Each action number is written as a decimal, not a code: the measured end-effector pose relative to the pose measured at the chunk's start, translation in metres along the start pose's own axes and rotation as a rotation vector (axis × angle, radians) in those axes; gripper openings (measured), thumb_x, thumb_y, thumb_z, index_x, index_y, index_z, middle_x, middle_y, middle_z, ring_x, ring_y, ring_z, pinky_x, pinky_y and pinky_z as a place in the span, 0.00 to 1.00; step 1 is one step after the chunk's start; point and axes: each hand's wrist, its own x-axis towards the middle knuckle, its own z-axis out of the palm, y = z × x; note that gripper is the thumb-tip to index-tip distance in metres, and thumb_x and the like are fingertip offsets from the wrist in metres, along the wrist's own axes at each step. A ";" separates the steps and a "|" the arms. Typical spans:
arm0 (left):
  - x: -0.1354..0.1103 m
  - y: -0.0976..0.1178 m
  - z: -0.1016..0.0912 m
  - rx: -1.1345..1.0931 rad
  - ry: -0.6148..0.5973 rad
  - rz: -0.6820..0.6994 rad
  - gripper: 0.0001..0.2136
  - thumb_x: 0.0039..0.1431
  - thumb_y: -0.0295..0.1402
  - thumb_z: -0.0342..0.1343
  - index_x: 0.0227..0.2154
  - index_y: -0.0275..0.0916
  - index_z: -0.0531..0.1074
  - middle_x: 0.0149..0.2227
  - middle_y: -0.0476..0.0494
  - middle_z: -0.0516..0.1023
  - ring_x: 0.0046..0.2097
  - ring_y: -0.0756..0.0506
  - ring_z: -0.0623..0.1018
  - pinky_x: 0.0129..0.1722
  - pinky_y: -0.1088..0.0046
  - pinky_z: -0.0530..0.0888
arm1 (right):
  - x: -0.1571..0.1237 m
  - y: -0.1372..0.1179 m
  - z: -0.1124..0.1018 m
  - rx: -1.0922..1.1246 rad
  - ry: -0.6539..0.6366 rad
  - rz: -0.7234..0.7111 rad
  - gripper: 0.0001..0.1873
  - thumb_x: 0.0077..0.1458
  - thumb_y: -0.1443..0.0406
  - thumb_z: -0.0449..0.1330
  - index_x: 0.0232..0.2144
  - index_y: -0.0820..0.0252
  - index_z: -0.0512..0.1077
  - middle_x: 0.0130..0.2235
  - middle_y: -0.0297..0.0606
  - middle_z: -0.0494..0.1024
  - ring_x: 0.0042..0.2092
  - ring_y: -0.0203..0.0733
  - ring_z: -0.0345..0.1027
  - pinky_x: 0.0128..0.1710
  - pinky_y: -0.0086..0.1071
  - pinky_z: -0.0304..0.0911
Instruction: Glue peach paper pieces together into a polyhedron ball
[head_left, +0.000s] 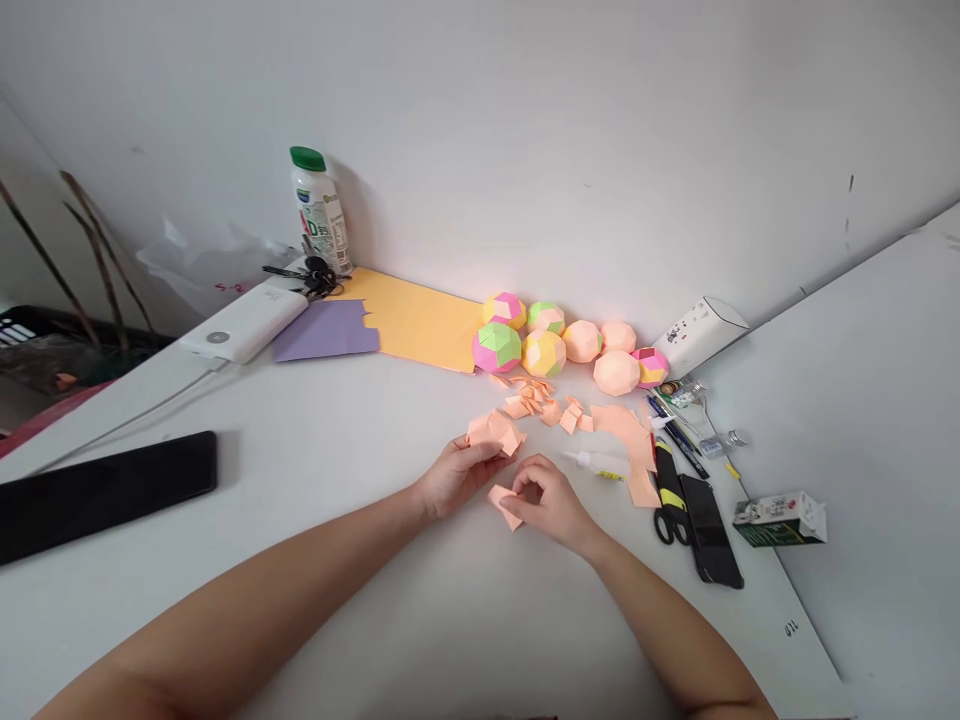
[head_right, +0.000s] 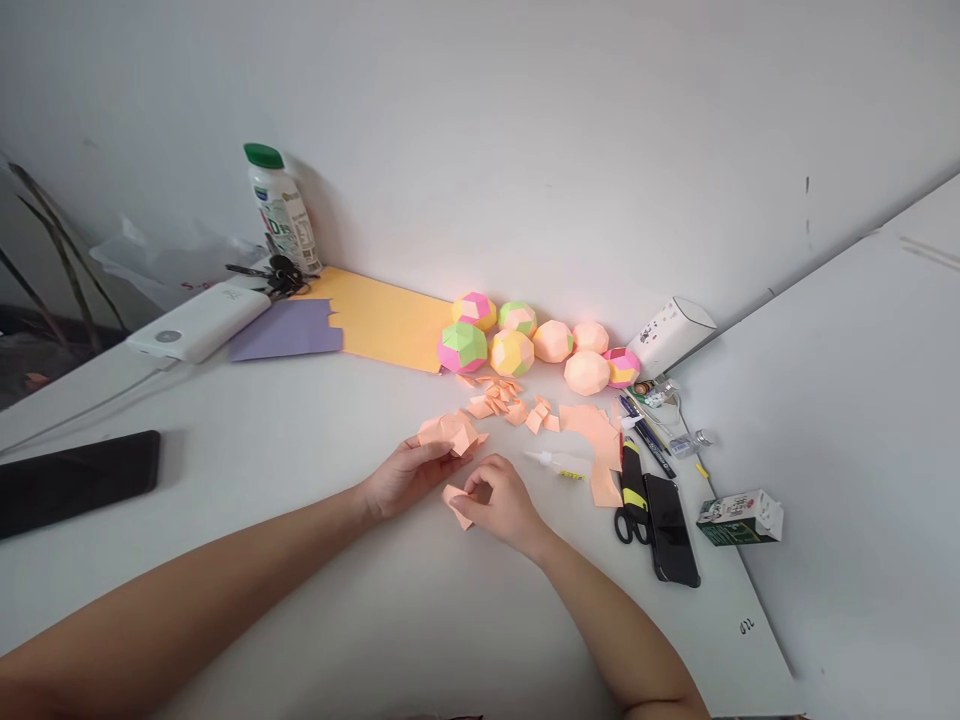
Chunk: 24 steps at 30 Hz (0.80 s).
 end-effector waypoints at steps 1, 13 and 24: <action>0.000 0.000 0.000 0.000 -0.001 0.006 0.06 0.50 0.30 0.59 0.32 0.34 0.75 0.42 0.37 0.77 0.51 0.39 0.71 0.53 0.61 0.64 | 0.001 0.001 -0.001 0.067 0.010 -0.019 0.10 0.49 0.60 0.60 0.23 0.58 0.64 0.35 0.35 0.67 0.34 0.37 0.63 0.33 0.32 0.63; -0.001 -0.004 0.001 0.157 0.027 -0.025 0.08 0.50 0.33 0.59 0.31 0.34 0.76 0.38 0.38 0.77 0.44 0.39 0.74 0.47 0.61 0.68 | 0.003 0.025 -0.001 0.835 -0.064 0.057 0.17 0.46 0.53 0.63 0.24 0.58 0.62 0.42 0.39 0.71 0.37 0.41 0.69 0.38 0.41 0.68; -0.007 -0.014 -0.005 0.419 -0.007 0.008 0.11 0.52 0.37 0.59 0.36 0.38 0.77 0.39 0.41 0.78 0.43 0.39 0.75 0.46 0.61 0.67 | 0.007 0.031 -0.004 1.047 -0.080 0.192 0.10 0.42 0.58 0.66 0.25 0.58 0.75 0.38 0.37 0.76 0.39 0.41 0.70 0.41 0.40 0.65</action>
